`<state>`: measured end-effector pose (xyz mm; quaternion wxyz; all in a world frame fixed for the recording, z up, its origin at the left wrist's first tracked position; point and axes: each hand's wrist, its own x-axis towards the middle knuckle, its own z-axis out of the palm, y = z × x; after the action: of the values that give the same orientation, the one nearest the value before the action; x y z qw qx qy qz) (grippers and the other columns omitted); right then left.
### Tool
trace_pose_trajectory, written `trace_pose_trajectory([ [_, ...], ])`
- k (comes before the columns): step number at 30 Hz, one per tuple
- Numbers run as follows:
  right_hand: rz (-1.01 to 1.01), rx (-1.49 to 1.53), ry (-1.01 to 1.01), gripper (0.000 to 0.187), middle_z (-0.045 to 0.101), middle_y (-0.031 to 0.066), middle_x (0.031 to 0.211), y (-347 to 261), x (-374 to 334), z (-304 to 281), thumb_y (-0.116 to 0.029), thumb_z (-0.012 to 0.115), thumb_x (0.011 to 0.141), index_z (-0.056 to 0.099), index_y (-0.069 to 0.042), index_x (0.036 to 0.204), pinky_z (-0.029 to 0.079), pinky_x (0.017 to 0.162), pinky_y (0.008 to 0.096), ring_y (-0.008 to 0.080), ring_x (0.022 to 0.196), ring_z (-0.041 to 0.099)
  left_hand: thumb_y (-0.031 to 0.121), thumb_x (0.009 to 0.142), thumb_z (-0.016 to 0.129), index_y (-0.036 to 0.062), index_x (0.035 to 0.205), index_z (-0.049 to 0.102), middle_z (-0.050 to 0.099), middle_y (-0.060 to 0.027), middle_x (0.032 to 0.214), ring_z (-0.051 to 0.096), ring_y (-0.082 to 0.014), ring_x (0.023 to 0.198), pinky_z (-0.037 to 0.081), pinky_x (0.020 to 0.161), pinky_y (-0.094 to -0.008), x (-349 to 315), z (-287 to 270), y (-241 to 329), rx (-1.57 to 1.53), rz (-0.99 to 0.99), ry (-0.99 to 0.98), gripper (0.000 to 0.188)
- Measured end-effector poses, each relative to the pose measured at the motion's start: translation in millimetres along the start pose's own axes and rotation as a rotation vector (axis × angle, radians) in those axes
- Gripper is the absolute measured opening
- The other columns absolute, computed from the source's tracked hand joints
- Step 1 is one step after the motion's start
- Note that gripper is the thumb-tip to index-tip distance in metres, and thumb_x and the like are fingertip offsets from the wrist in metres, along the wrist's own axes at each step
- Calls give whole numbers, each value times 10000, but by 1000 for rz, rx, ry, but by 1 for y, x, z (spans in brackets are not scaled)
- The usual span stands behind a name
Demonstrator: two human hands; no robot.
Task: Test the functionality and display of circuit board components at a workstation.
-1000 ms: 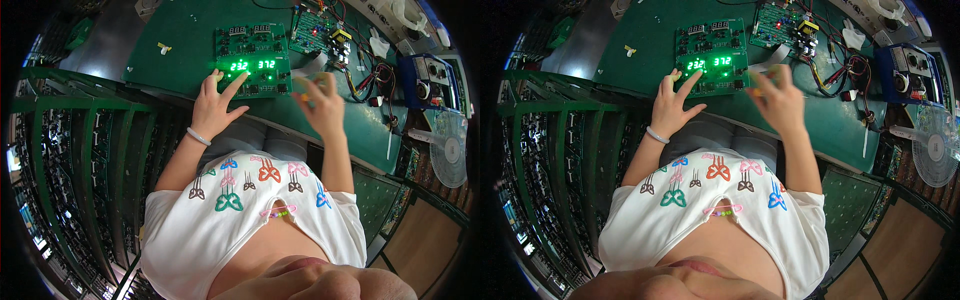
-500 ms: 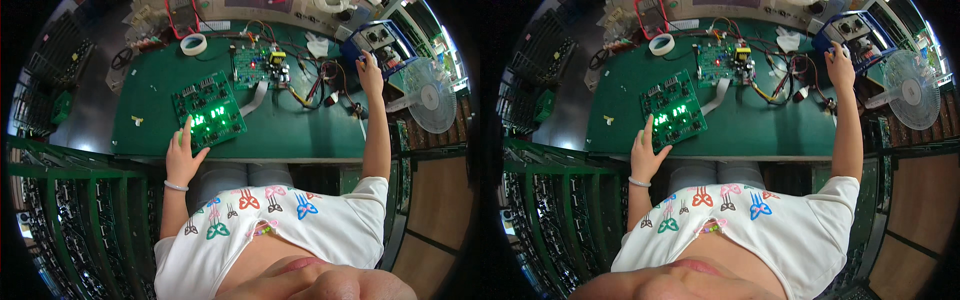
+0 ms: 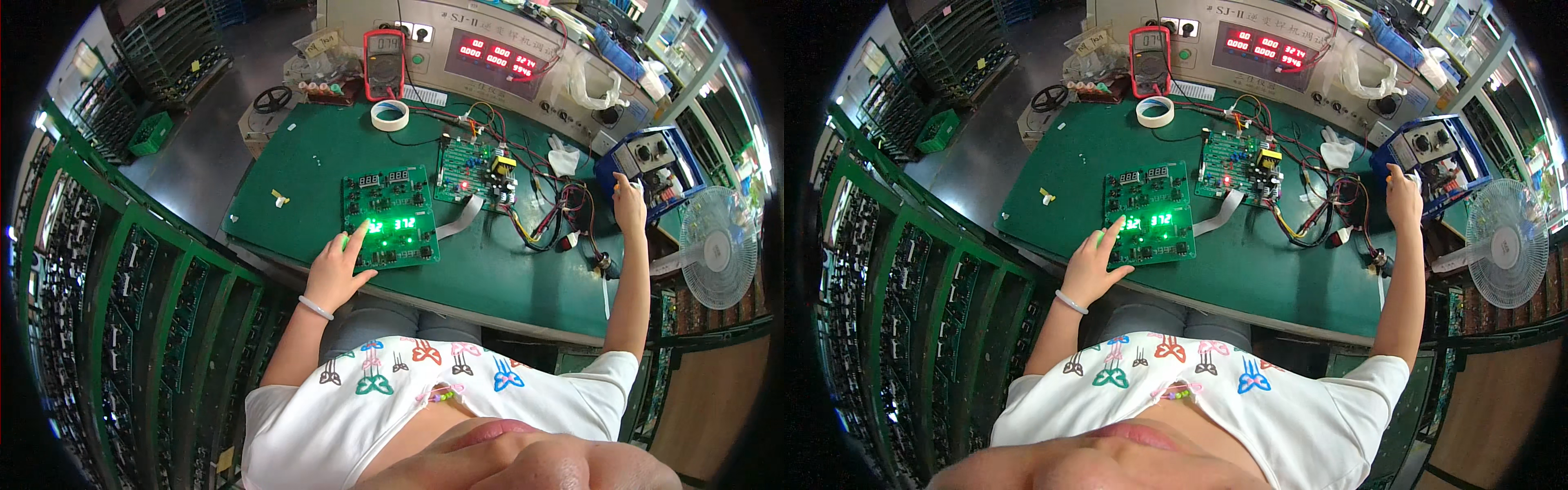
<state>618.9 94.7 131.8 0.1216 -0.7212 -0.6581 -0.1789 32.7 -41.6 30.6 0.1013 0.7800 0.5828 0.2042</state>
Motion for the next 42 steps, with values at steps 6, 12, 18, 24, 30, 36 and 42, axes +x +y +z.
trace_pose_trajectory([
  [6, -28, -109, -28, 285, 706, 175, 972, 0, 5, -6, -128, 607, 919, 607, -142, 1204, 540, 733, 477, 378, 907, 671, 320, 773, 805, 23, 1326, 529, 567, -226, 1252, 574, -389, 1168, 495, 972, -446, -1, 0, -3, -26, -5, 2, 685],
  [12, -43, -127, 6, 236, 691, 183, 920, 0, 6, -5, -113, 606, 903, 653, -156, 1130, 540, 715, 468, 366, 877, 674, 275, 756, 819, 6, 1262, 562, 571, -219, 1264, 587, -366, 1165, 510, 962, -421, -2, 0, -3, -15, 10, 34, 628],
  [18, 0, -20, -44, 294, 689, 179, 930, 6, 9, -2, -74, 647, 858, 656, -157, 1139, 535, 734, 465, 373, 890, 663, 315, 764, 812, 11, 1283, 564, 578, -221, 1287, 577, -374, 1184, 489, 987, -437, -1, -2, -3, -55, -31, 2, 650],
  [24, 32, 47, -32, 339, 688, 177, 939, 12, 12, 4, -67, 673, 835, 658, -164, 1159, 523, 774, 471, 369, 905, 660, 259, 748, 824, 6, 1252, 573, 578, -219, 1266, 589, -365, 1168, 508, 969, -422, -1, -3, -3, -58, -39, -17, 617],
  [30, -11, 211, 14, 178, 693, 133, 751, 17, 13, 6, -157, 597, 946, 687, -117, 1094, 513, 686, 395, 271, 732, 695, 254, 752, 817, 8, 1268, 571, 576, -249, 1289, 583, -379, 1180, 498, 983, -435, 0, 0, -7, -62, -21, 25, 623],
  [36, 8, 142, -27, 208, 712, 99, 764, 26, 20, 9, -211, 573, 969, 689, -117, 1113, 515, 698, 364, 230, 756, 710, 287, 754, 815, 23, 1298, 569, 583, -233, 1302, 575, -379, 1191, 483, 997, -437, -1, 1, -9, -71, -49, -4, 653],
  [42, 77, 273, -165, 273, 718, 77, 724, 41, 34, 3, -312, 584, 978, 698, -146, 1162, 511, 723, 326, 186, 751, 703, 282, 732, 827, 18, 1278, 576, 596, -226, 1287, 590, -377, 1163, 495, 977, -429, 3, 2, -7, -62, -59, 20, 656],
])
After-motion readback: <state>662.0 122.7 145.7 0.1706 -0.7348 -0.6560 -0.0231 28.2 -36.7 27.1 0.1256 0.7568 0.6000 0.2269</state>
